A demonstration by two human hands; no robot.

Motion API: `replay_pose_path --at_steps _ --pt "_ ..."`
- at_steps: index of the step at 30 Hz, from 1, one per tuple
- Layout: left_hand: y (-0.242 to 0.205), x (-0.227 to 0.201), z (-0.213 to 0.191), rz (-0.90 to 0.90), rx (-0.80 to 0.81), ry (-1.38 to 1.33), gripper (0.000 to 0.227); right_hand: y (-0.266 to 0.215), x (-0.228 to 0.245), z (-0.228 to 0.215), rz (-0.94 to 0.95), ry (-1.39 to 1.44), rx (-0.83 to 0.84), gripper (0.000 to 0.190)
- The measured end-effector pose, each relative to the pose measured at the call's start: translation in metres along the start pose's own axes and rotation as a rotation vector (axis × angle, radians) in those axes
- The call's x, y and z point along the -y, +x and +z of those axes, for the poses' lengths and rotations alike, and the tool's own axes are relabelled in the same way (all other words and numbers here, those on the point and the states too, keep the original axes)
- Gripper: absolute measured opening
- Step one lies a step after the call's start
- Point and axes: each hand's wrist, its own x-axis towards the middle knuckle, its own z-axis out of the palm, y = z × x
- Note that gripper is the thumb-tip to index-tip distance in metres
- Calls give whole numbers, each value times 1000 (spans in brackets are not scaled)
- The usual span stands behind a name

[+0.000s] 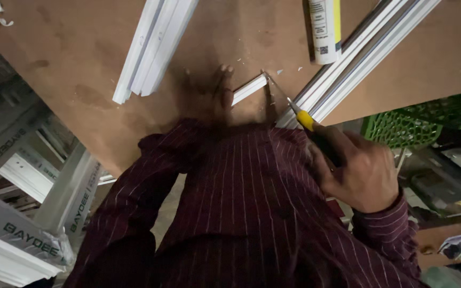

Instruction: The person uses a utility knife to cut white plastic strips on a workbench. They repeatedly position each strip, score it with the blade, and snap it to separate the pieces, then set the cut pieces aside.

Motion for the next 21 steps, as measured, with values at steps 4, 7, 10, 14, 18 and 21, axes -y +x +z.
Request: replay_pose_path --at_steps 4,7,10,14,18,21 --pt "3 5 7 94 -49 75 34 0 -5 6 27 -92 42 34" --pt "3 10 13 213 -48 143 24 2 -11 6 10 -129 76 33" --pt "5 15 14 289 -50 196 23 8 -8 1 6 -122 86 30" --pt "0 11 12 160 -73 68 28 18 1 -6 -11 -265 114 30" --pt "0 11 9 117 37 -139 27 24 7 -7 -18 -197 125 30" --pt "1 11 9 220 2 -12 19 24 9 -4 1 -219 141 27"
